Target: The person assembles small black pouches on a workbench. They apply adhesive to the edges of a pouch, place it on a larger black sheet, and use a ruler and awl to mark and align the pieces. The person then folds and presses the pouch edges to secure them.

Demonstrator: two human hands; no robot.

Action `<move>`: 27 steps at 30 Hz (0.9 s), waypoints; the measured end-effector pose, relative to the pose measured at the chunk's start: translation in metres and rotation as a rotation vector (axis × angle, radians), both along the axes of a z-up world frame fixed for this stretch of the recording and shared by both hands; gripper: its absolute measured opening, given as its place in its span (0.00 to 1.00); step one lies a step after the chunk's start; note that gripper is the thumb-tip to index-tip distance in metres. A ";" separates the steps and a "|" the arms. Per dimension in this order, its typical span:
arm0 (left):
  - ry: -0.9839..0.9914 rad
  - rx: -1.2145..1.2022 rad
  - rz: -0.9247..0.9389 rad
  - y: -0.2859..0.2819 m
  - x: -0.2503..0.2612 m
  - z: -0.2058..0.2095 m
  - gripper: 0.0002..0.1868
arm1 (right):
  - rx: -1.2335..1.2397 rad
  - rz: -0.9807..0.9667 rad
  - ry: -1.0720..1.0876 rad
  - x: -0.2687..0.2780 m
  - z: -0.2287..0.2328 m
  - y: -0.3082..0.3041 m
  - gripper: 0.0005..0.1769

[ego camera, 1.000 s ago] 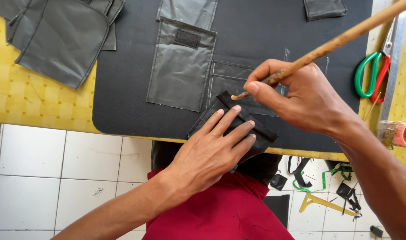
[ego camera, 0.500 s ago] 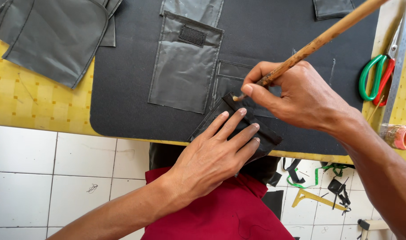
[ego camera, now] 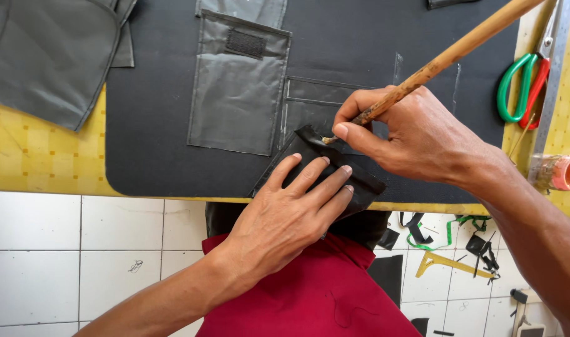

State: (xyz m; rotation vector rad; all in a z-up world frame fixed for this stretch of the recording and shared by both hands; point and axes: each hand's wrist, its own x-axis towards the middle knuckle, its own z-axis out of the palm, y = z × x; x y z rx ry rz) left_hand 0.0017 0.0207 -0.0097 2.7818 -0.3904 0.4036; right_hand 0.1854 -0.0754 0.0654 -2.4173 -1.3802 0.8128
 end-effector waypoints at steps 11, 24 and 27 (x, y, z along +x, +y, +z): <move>0.031 -0.003 -0.005 -0.002 0.003 0.004 0.19 | 0.139 0.075 -0.029 -0.006 -0.002 -0.019 0.04; -0.004 -0.001 0.026 -0.003 0.007 0.011 0.13 | 0.064 0.122 -0.031 -0.004 -0.009 -0.048 0.07; -0.007 0.020 0.030 -0.003 0.008 0.015 0.10 | 0.084 0.151 -0.034 -0.005 -0.007 -0.055 0.07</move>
